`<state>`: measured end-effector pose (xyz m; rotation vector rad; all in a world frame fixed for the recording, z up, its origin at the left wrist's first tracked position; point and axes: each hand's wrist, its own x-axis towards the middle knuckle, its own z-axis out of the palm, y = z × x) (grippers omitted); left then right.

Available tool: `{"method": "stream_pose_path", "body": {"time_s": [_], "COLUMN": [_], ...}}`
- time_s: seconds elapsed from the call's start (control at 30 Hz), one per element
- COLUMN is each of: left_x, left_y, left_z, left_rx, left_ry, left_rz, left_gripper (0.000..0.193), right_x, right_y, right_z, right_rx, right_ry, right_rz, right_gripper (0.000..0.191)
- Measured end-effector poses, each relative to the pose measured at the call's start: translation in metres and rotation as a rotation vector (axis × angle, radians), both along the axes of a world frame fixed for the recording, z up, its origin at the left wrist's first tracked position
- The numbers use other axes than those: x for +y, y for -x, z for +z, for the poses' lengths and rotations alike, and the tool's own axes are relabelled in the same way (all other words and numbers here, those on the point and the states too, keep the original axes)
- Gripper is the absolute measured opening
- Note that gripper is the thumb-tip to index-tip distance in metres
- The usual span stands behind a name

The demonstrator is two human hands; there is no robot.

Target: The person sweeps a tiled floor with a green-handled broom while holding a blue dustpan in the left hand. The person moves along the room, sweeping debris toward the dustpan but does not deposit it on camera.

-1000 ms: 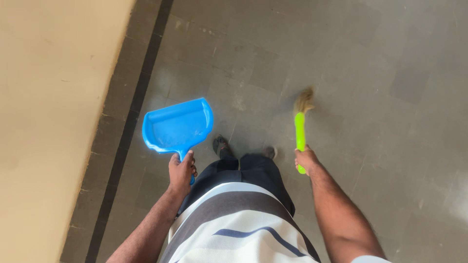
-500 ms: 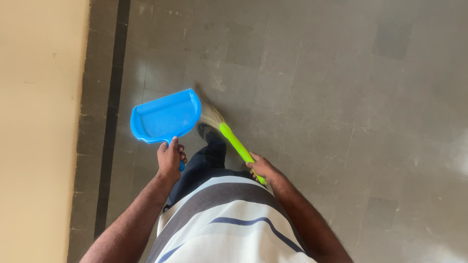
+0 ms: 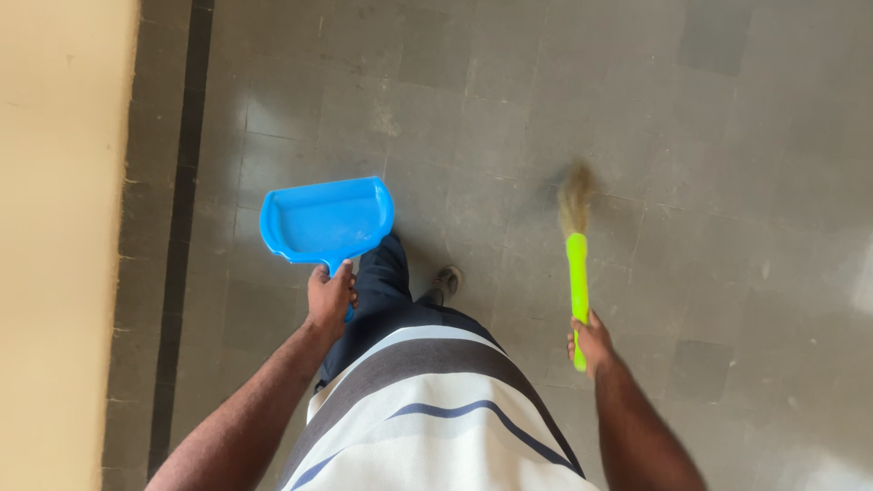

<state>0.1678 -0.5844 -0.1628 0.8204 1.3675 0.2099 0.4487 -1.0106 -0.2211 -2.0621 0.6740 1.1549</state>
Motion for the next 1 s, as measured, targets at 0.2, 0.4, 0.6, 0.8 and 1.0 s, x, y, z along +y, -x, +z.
{"method": "stream_pose_path", "body": {"time_s": [0.2,0.4,0.6,0.8,1.0], "left_x": [-0.053,-0.073,-0.076,-0.071,-0.056], "left_y": [0.008,0.012,0.022,0.016,0.006], "left_z": [-0.004,0.011,0.025,0.03,0.026], "left_rx": [-0.04,-0.035,-0.029,-0.039,-0.074], "left_ry": [0.016,-0.001,-0.042,-0.038,-0.038], "left_rz": [-0.004,-0.004,0.007,0.042,0.071], "left_gripper": [0.02,0.019,0.021,0.021,0.021], "right_x": [-0.066,-0.072,-0.03,0.035,0.089], "right_y": [0.103,0.158,0.135,0.055,-0.024], "right_z": [0.007,0.004,-0.005,-0.006,0.008], "right_rx": [-0.126,0.277,0.401,0.237,-0.035], "right_ry": [-0.049,0.062,0.013,-0.158,-0.207], "right_rz": [-0.009,0.158,0.223,0.126,0.214], "right_gripper": [0.022,0.021,0.022,0.023,0.019]}}
